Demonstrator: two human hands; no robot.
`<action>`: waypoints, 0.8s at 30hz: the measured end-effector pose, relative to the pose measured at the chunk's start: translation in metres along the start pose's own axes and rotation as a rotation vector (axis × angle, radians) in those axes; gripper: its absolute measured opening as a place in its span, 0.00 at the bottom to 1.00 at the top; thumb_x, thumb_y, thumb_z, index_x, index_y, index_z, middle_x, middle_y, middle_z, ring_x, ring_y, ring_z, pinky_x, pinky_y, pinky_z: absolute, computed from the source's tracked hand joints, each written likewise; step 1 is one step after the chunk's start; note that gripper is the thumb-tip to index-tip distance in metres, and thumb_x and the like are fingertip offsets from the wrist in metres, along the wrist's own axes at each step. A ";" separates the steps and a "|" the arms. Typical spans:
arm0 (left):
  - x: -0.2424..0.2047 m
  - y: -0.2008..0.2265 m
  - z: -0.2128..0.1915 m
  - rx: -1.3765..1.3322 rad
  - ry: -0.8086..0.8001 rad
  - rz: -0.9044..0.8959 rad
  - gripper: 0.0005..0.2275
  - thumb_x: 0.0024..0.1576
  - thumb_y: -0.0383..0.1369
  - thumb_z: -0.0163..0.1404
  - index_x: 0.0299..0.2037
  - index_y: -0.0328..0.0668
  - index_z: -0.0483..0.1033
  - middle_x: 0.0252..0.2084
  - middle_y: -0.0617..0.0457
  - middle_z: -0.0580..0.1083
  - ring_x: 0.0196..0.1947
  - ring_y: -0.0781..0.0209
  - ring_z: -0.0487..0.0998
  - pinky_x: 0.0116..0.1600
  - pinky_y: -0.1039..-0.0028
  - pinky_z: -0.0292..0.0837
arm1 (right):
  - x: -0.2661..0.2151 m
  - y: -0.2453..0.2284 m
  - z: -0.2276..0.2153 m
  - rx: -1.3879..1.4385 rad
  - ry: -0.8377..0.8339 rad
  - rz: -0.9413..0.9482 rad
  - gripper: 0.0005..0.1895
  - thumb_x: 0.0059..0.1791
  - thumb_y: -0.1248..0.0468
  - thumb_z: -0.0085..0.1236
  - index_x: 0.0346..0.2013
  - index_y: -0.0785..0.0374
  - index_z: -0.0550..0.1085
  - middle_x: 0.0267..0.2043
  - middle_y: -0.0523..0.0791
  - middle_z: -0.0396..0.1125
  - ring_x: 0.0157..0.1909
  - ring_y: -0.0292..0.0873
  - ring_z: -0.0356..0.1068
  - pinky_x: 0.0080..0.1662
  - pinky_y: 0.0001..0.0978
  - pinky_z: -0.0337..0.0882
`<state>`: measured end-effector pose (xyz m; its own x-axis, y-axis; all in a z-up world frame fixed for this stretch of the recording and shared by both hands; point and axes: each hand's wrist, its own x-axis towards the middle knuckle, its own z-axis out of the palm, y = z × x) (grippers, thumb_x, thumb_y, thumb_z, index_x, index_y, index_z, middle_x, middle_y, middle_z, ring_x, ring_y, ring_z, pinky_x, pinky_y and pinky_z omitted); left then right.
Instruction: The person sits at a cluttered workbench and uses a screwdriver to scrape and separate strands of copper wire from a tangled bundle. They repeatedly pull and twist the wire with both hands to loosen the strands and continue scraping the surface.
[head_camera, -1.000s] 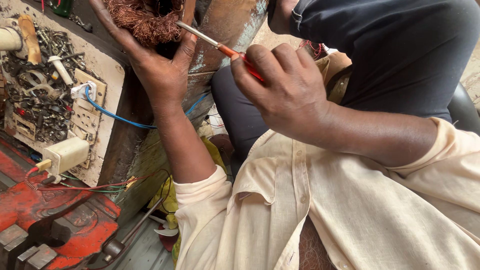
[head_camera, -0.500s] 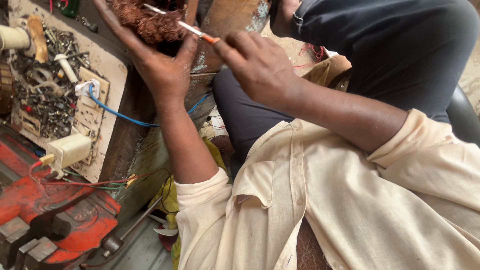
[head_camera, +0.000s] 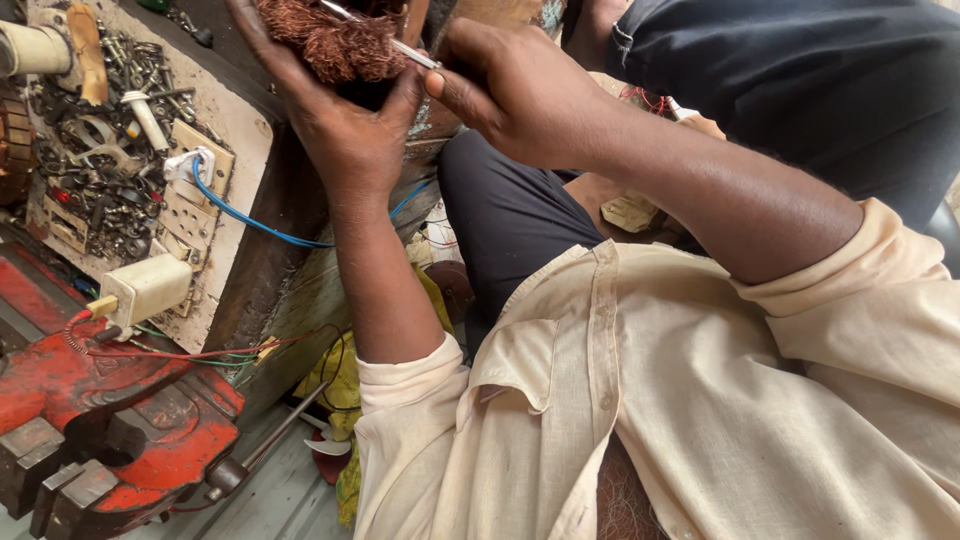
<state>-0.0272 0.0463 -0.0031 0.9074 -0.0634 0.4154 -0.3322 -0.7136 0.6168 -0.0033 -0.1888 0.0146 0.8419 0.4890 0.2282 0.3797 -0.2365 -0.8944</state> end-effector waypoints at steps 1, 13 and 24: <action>0.002 0.001 0.001 0.007 0.005 0.007 0.54 0.60 0.39 0.71 0.77 0.50 0.26 0.79 0.48 0.39 0.80 0.54 0.43 0.84 0.66 0.39 | 0.004 0.000 -0.001 0.025 -0.030 0.049 0.17 0.61 0.54 0.52 0.42 0.67 0.69 0.30 0.53 0.69 0.35 0.59 0.72 0.36 0.49 0.68; 0.000 0.003 0.006 0.004 0.007 -0.033 0.57 0.62 0.44 0.74 0.76 0.40 0.26 0.76 0.34 0.53 0.77 0.42 0.60 0.79 0.61 0.56 | 0.003 0.011 0.012 0.431 0.005 0.039 0.14 0.65 0.57 0.49 0.46 0.66 0.70 0.29 0.39 0.63 0.32 0.29 0.63 0.34 0.27 0.65; -0.006 -0.016 0.013 0.066 -0.015 0.009 0.53 0.66 0.46 0.68 0.76 0.36 0.26 0.75 0.31 0.52 0.75 0.42 0.60 0.78 0.60 0.58 | -0.002 0.006 0.007 0.623 -0.005 0.168 0.15 0.64 0.56 0.47 0.40 0.64 0.68 0.25 0.38 0.60 0.24 0.29 0.58 0.26 0.23 0.58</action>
<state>-0.0244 0.0494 -0.0240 0.9086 -0.0799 0.4099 -0.3227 -0.7575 0.5675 -0.0050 -0.1856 0.0060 0.8683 0.4919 0.0648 -0.0526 0.2212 -0.9738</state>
